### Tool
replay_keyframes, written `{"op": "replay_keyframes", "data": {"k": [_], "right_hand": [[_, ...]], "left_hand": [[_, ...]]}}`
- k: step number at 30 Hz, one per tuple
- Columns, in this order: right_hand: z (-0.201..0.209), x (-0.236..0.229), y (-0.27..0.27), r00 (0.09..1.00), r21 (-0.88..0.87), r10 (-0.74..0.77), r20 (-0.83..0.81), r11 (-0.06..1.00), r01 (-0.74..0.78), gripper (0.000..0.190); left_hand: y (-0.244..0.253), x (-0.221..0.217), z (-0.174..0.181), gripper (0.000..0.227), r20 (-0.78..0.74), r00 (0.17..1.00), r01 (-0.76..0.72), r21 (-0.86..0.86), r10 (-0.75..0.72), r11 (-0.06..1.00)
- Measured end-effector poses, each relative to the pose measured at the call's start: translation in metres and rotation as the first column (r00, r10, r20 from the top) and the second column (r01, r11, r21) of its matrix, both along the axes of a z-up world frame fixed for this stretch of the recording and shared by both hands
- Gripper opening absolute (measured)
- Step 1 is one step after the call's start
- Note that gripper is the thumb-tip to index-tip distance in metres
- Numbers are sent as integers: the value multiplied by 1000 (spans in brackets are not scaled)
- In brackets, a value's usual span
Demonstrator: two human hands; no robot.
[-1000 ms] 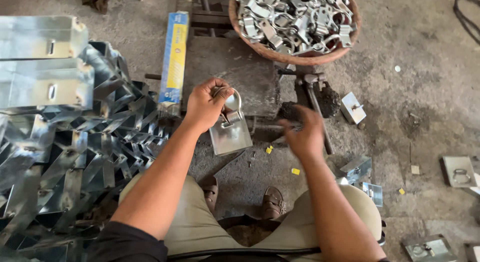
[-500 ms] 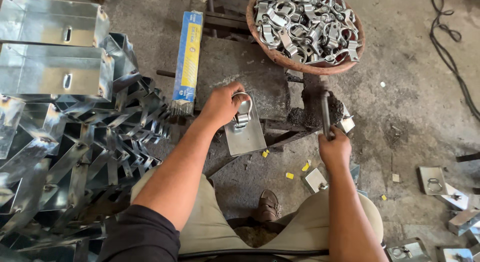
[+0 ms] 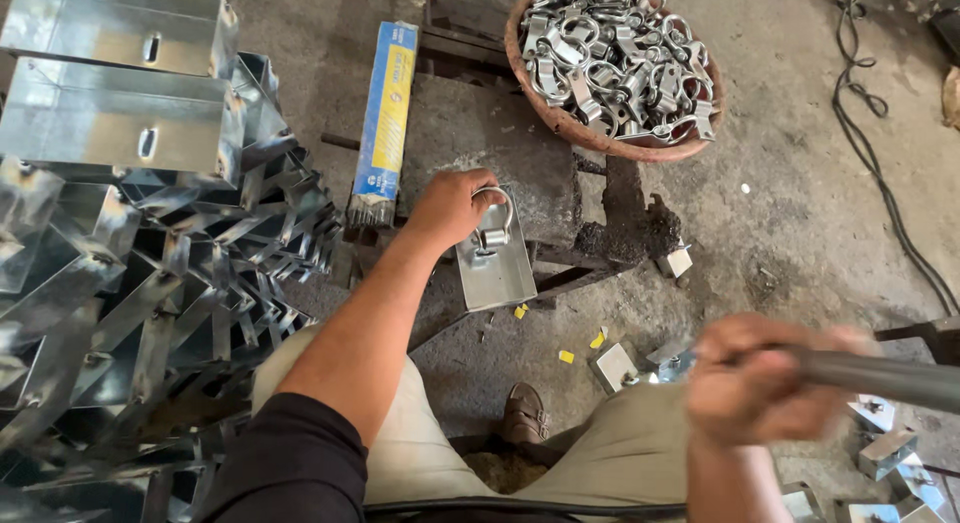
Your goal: The person sits on the floor and repeatedly welds small metal rings onto rectangular metal plates using a handheld welding torch. They pick up plates from a stack, attach a ring, weld it in place, and then set the finished piece aside.
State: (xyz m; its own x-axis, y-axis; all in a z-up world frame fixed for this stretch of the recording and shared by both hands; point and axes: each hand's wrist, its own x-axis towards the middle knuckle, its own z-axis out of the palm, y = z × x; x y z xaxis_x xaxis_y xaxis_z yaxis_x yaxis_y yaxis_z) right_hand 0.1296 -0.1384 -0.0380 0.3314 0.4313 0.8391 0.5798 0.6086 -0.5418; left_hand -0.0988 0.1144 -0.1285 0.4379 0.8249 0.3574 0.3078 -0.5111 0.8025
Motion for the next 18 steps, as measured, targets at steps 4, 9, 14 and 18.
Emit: {"op": "replay_keyframes", "data": {"k": [4,9,14,18], "right_hand": [[-66,-37,-7,890,-624,-27,455,703,341,27],[-64,-50,-16,973,-886,-22,230,410,218,43],[-23,-29,-35,950,-562,-114,292,783,267,20],[-45,-18,-24,995,-157,-25,98,987,40,20]], "left_hand": [[-1,0,-4,18,-112,994,-6,-95,-5,995],[4,1,-17,24,24,1000,-13,-43,14,999],[11,3,-37,25,35,989,-147,146,143,978],[18,9,-53,26,46,966,-258,248,255,934]]}}
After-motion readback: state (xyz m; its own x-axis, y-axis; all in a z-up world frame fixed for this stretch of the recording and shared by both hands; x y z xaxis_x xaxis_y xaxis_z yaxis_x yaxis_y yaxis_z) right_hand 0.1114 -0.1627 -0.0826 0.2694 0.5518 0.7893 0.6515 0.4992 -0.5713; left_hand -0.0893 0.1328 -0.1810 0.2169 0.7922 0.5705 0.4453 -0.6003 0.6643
